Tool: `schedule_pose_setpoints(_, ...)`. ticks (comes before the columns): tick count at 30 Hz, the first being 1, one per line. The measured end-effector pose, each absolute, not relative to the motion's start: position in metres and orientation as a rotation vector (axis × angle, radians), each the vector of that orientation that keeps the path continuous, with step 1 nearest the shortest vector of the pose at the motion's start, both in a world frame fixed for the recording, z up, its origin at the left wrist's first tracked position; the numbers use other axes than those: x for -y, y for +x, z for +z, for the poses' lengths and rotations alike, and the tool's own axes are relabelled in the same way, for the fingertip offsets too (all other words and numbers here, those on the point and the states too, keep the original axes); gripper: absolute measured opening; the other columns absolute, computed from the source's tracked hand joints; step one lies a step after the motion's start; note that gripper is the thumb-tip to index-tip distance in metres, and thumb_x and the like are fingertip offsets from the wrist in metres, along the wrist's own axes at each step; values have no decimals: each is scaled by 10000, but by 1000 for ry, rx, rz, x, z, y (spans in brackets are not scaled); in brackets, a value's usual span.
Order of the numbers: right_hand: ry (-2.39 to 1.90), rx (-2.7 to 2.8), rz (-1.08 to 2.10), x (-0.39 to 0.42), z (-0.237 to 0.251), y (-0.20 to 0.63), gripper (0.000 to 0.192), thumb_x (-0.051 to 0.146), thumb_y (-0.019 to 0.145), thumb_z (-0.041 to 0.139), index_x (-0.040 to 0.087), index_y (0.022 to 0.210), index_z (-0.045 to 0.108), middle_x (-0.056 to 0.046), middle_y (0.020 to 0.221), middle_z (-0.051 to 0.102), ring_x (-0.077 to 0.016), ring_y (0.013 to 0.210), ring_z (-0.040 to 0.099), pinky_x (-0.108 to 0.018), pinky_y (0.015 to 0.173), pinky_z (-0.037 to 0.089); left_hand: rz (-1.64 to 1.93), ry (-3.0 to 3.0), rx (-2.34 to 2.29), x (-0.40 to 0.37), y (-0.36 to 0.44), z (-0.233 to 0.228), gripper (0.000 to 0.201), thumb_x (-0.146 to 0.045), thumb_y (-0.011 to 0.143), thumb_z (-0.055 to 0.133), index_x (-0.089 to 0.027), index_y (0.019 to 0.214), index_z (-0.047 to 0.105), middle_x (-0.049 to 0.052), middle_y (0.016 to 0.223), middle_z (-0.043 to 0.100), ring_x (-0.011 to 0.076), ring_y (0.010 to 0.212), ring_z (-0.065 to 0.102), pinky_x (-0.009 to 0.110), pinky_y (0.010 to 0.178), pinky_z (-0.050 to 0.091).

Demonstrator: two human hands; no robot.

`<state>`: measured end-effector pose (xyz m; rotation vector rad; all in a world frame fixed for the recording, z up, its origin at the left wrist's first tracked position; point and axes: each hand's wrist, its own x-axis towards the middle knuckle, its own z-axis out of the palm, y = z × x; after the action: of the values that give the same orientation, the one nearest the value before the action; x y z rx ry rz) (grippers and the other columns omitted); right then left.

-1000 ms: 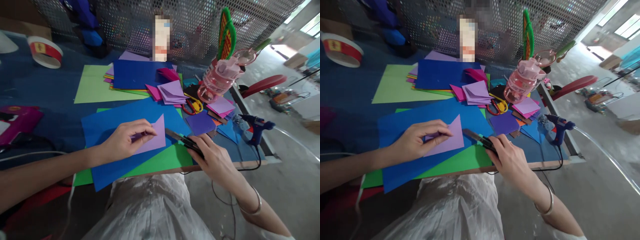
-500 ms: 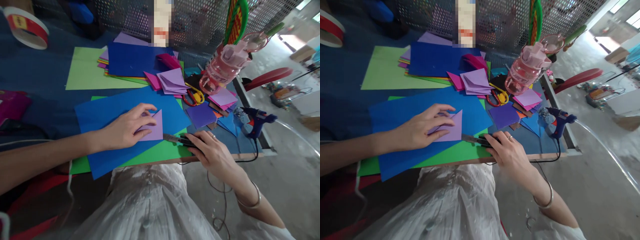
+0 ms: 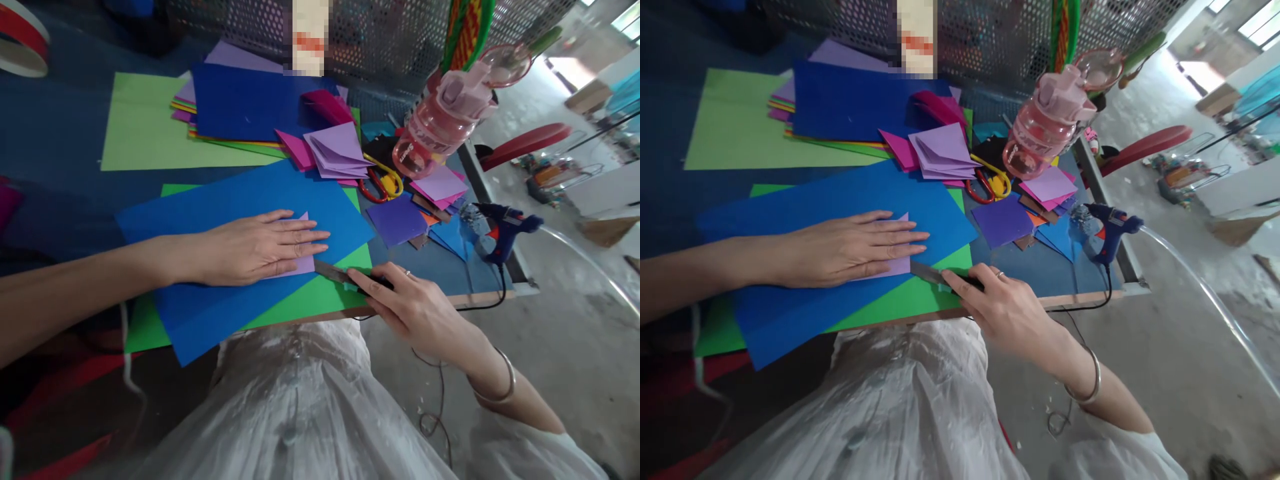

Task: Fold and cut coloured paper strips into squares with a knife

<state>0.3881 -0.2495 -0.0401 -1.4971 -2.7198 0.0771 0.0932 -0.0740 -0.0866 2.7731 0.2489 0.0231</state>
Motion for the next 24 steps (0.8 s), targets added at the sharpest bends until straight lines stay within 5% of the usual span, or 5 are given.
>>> schedule_pose_setpoints(11,-1338,2828,-106,238,-40,384,440,136,1071,459,150,1504,536,-104,1155,717,-175,853,695,-274,619,567,20,2751,-316,80,90,-86,531,-450,1147,311,-379,1672,288,-45,1754,315,215,1657,206,443,1343,11)
schedule_pose_setpoints(24,-1375,2847,-110,241,-40,377,460,134,1054,464,156,1507,543,-103,1096,706,-182,791,683,-281,568,557,206,2631,-313,79,90,-92,554,-423,1105,435,-501,1641,316,-47,1690,448,259,1602,361,474,1341,153)
